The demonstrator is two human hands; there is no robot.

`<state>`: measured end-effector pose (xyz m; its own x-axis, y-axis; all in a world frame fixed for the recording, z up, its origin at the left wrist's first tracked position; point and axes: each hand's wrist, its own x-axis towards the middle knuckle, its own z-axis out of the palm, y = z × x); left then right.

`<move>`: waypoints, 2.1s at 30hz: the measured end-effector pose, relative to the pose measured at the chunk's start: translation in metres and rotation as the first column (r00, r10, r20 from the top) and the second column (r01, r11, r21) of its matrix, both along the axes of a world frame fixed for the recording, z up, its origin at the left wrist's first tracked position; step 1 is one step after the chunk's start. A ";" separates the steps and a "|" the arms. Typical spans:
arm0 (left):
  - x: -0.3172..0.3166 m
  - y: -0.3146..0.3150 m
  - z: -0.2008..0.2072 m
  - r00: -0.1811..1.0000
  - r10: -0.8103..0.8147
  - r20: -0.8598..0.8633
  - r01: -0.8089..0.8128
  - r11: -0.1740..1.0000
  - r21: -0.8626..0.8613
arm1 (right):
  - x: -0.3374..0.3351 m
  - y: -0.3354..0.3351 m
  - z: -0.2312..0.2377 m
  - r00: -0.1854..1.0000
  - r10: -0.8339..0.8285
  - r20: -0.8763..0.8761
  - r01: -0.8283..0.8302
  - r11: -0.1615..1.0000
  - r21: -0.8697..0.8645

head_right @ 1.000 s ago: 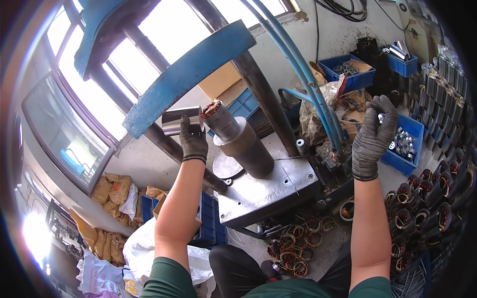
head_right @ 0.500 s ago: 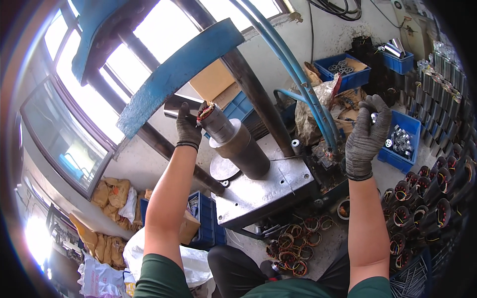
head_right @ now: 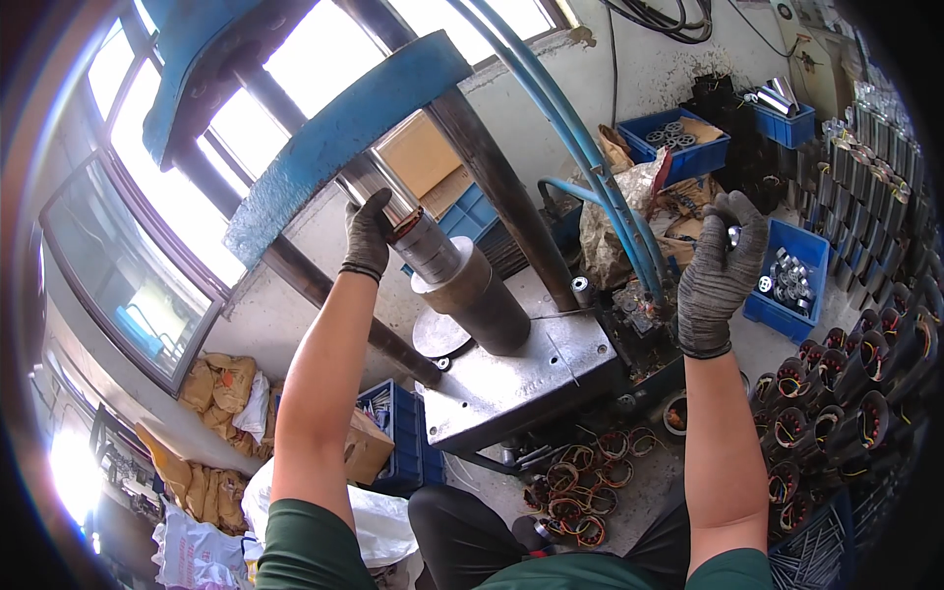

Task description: The person applies tape to the wires of motor stators and places them inside metal sleeves. They use a hydraulic press to seat each stator into its sleeve, remove the finished parts, and wipe several empty sleeves with a cloth.

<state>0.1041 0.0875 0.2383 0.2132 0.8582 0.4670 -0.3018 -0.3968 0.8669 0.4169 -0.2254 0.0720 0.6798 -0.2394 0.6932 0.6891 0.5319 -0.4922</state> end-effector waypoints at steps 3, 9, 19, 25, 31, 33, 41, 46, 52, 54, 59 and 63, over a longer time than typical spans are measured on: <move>0.001 -0.007 -0.001 0.998 0.036 -0.058 -0.034 0.999 0.026 | 0.000 -0.005 0.002 0.999 -0.007 -0.047 0.006 1.000 -0.021; 0.002 -0.005 -0.015 0.997 0.036 -0.071 -0.026 0.990 0.137 | 0.001 -0.014 0.008 0.962 0.190 -0.194 -0.194 0.981 0.001; 0.002 -0.005 -0.033 0.997 0.079 0.021 -0.082 0.975 0.205 | 0.015 -0.029 0.006 0.957 0.247 -0.150 -0.261 0.962 -0.085; 0.006 0.010 -0.075 0.982 0.182 0.041 -0.185 0.922 0.339 | 0.021 -0.088 0.034 0.996 0.047 0.079 0.020 0.725 -0.689; 0.004 -0.003 -0.106 0.928 0.355 -0.114 -0.324 0.919 0.225 | -0.030 -0.129 0.057 0.984 0.068 0.164 0.146 0.219 -0.965; 0.002 -0.010 -0.101 0.943 0.314 -0.107 -0.291 0.938 0.188 | -0.050 -0.141 0.066 0.894 0.260 0.365 0.371 0.030 -0.928; -0.004 -0.014 -0.099 0.976 0.203 -0.078 -0.198 0.978 0.065 | -0.061 -0.156 0.088 0.808 0.586 -0.063 0.413 -0.639 -0.649; -0.001 -0.004 -0.101 0.960 0.254 -0.121 -0.247 0.966 0.076 | -0.061 -0.178 0.053 0.732 0.675 -0.093 0.474 -0.602 -0.642; -0.004 -0.008 -0.100 0.970 0.220 -0.101 -0.214 0.975 0.063 | -0.088 -0.210 0.004 0.807 0.568 0.160 0.448 -0.414 -0.792; -0.005 -0.010 -0.099 0.958 0.256 -0.129 -0.249 0.966 0.068 | -0.094 -0.216 -0.005 0.824 0.536 0.181 0.423 -0.371 -0.827; -0.010 -0.013 -0.097 0.944 0.260 -0.204 -0.248 0.965 0.084 | -0.099 -0.217 -0.011 0.881 0.437 0.179 0.333 -0.306 -0.892; -0.011 -0.012 -0.097 0.947 0.256 -0.195 -0.239 0.965 0.104 | -0.100 -0.216 -0.011 0.886 0.434 0.165 0.301 -0.265 -0.916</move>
